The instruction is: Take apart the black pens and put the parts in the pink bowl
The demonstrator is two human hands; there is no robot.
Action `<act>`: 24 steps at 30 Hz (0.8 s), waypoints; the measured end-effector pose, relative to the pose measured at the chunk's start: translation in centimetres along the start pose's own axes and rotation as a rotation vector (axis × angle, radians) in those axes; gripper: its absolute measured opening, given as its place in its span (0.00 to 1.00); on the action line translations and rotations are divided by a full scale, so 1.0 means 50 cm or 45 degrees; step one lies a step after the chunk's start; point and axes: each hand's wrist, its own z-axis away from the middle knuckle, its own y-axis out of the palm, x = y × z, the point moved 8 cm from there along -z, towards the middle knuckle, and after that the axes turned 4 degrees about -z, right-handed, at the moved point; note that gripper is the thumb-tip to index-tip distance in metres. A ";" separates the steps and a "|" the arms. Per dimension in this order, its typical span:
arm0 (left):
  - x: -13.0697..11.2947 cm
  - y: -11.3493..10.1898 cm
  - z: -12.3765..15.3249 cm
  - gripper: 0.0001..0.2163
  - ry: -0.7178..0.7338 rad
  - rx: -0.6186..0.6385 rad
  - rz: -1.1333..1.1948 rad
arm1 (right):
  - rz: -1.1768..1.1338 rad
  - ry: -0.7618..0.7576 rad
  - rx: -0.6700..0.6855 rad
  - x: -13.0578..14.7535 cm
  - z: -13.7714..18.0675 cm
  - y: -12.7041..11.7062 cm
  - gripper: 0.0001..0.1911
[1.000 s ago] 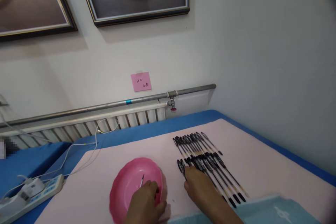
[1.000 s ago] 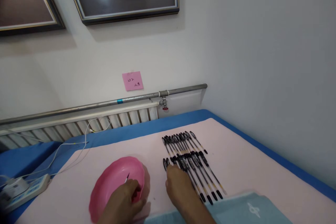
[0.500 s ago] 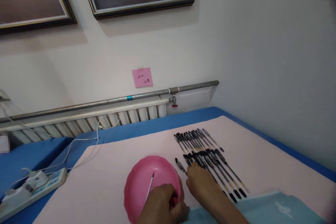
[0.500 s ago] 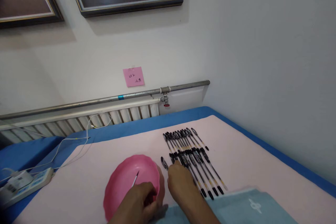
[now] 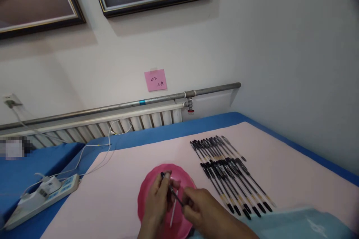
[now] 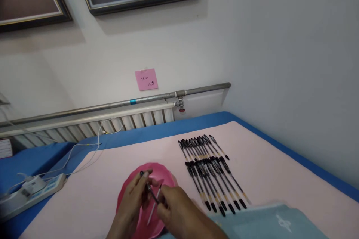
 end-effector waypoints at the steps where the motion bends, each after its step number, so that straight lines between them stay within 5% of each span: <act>1: 0.000 -0.013 -0.004 0.21 0.000 -0.035 0.017 | -0.025 0.012 0.013 -0.002 0.002 0.007 0.05; 4: -0.010 -0.065 -0.015 0.17 0.052 -0.167 -0.128 | -0.019 0.068 0.070 -0.008 0.005 0.011 0.04; 7: -0.029 -0.101 -0.022 0.15 0.142 -0.247 -0.614 | 0.004 0.118 0.098 -0.004 0.004 -0.004 0.05; 11: -0.021 -0.084 -0.022 0.11 0.126 -0.113 -1.305 | -0.118 0.217 0.107 -0.005 0.002 -0.009 0.06; 15: -0.009 -0.071 -0.013 0.13 0.049 -0.049 -1.566 | -0.315 0.268 0.067 -0.017 -0.004 -0.001 0.05; 19: -0.041 -0.079 -0.006 0.14 0.150 -0.167 -1.174 | -0.497 0.256 0.034 -0.017 -0.011 0.001 0.05; 24: -0.011 -0.025 0.011 0.21 -0.128 0.205 -0.021 | -0.618 0.271 0.125 -0.014 -0.015 0.016 0.05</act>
